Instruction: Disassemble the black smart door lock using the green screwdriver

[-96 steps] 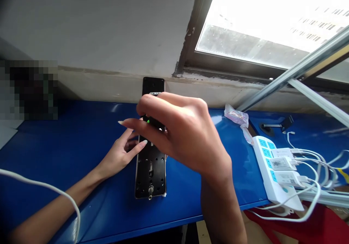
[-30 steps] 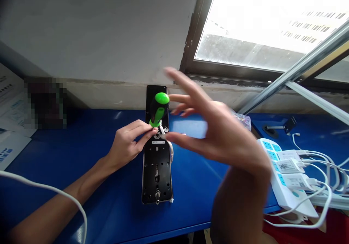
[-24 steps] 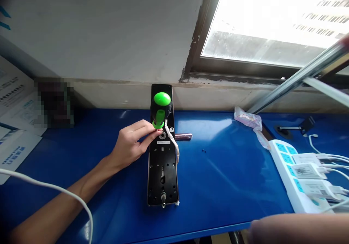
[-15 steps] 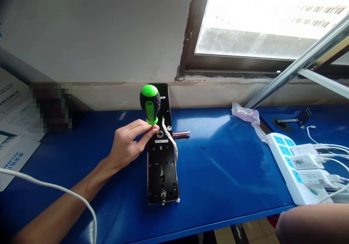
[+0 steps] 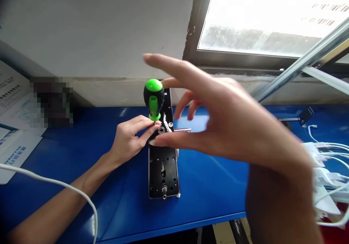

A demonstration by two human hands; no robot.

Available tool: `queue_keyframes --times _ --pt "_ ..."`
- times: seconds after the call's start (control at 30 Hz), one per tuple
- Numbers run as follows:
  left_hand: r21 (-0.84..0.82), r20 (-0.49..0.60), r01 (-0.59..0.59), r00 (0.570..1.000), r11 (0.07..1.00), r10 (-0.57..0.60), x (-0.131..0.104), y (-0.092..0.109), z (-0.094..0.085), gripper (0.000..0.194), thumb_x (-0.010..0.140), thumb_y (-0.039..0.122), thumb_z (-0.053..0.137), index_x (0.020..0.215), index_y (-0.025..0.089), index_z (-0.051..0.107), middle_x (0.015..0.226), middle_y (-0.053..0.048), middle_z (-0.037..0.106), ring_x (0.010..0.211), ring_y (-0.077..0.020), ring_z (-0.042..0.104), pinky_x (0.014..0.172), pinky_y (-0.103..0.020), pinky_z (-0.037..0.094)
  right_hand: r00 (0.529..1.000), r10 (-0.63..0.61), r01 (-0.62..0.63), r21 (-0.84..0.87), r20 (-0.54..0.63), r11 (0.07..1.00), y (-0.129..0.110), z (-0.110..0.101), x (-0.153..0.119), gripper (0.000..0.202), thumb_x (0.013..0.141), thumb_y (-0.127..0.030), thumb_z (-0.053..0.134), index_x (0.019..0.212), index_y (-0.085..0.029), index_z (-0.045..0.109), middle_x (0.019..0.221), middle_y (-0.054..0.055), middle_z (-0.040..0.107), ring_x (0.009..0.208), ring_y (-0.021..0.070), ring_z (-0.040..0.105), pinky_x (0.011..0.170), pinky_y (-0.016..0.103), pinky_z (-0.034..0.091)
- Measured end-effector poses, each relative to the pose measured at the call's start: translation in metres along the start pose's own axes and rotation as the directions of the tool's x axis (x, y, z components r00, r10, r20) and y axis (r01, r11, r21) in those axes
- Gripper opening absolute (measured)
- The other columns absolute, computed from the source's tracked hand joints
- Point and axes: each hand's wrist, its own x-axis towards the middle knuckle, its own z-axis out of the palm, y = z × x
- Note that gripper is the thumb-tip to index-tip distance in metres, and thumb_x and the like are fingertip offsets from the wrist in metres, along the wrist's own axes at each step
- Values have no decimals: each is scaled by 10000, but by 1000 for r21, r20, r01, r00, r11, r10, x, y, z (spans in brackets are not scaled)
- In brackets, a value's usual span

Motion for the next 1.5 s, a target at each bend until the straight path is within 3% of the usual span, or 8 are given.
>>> queue_keyframes --times 0.07,0.23,0.4,0.6,0.8,1.07,1.33,1.5 --pt "-12 -1 9 1000 1000 -9 0 0 1 120 983 216 655 1019 157 754 963 -57 775 858 -174 728 787 -305 588 1000 5 -5 58 6 998 1 22 11 857 805 -417 834 1546 -316 417 1438 75 595 815 169 716 592 289 616" --pt "97 -8 110 994 989 -110 -17 -7 5 335 932 377 730 1234 239 696 1321 -93 657 1219 -264 620 1047 -439 532 974 -65 65 -8 -219 998 16 60 27 453 870 -250 734 1291 -276 569 950 -8 709 790 164 703 652 288 565" --pt "53 60 333 940 942 -335 -45 -14 11 602 939 426 699 1492 336 479 1599 -106 382 1472 -336 392 1177 -577 408 952 -75 100 71 -298 992 21 63 24 485 822 -149 688 1248 -311 521 1280 9 598 840 161 713 671 310 573" --pt "-138 170 405 909 904 -381 -53 -13 13 607 987 381 628 1550 356 401 1612 -88 401 1424 -311 470 1092 -504 525 927 -116 97 -70 -358 993 17 59 25 304 784 -307 810 986 -255 589 1055 15 599 839 194 692 577 320 525" --pt "-156 216 414 900 897 -378 -55 -14 10 650 1003 357 606 1593 369 333 1576 -68 469 1376 -268 520 1087 -462 532 927 -199 179 -89 -318 980 16 59 24 446 690 -114 697 1085 -295 596 1141 40 591 1033 277 670 691 392 575" --pt "-144 206 403 906 904 -370 -56 -16 11 611 1002 364 610 1567 381 378 1537 -69 513 1341 -267 550 1102 -490 515 929 -82 27 -156 -361 987 7 59 7 336 761 -237 804 1011 -358 614 939 -19 702 626 205 614 561 411 523" --pt "-127 217 395 906 910 -363 -56 -17 10 668 996 377 624 1596 384 330 1536 -81 532 1267 -270 614 1065 -485 545 948 -126 121 -33 -291 992 5 54 13 555 664 -62 704 1123 -344 571 989 2 642 1039 300 694 695 428 577" --pt "-140 210 392 909 910 -359 -57 -18 11 673 996 395 622 1603 355 333 1552 -72 527 1285 -262 613 1083 -455 539 953 -49 8 -135 -300 991 -3 58 10 304 792 -193 706 1029 -353 604 933 -4 656 700 233 642 628 446 517"
